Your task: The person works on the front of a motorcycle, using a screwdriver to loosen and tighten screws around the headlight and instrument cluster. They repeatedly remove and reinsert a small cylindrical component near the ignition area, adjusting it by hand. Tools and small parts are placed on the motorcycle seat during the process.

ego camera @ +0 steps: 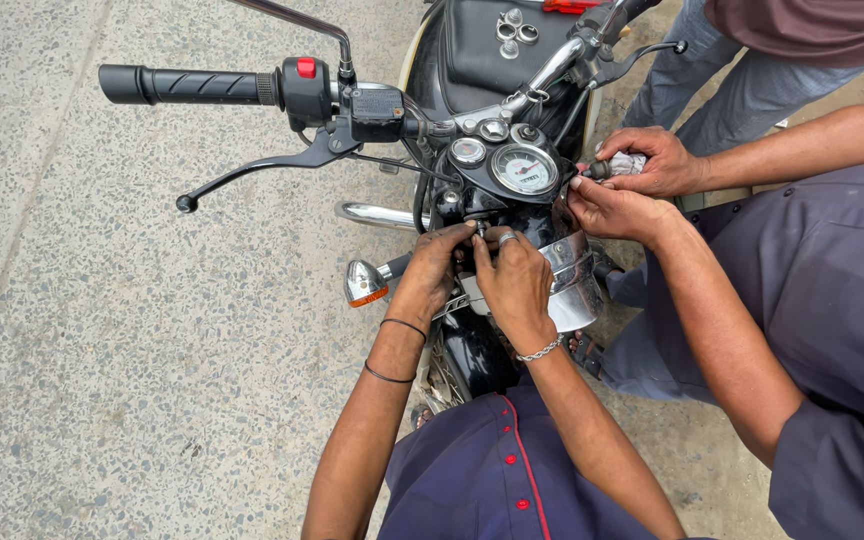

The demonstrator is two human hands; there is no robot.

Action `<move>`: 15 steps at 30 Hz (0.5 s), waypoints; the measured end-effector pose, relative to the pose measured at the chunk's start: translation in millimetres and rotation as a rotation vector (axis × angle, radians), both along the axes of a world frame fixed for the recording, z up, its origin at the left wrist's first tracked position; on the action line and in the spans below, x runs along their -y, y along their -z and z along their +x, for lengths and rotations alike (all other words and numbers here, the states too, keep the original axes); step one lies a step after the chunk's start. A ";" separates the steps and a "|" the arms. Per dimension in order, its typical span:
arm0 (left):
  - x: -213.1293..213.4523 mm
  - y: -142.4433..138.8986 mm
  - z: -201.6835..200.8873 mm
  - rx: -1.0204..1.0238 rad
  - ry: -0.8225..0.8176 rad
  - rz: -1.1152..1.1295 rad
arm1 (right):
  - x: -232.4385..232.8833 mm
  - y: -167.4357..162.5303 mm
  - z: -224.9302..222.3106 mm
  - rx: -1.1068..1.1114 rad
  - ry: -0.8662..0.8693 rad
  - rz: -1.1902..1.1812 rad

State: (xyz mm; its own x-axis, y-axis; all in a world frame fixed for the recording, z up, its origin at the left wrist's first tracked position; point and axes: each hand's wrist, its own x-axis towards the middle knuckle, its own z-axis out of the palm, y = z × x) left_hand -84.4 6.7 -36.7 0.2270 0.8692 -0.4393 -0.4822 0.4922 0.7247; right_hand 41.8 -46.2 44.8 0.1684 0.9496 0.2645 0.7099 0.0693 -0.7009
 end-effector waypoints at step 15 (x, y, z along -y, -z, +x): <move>-2.2 15.1 2.9 -0.111 -0.036 -0.020 | 40.4 21.3 96.5 -0.443 0.197 -0.001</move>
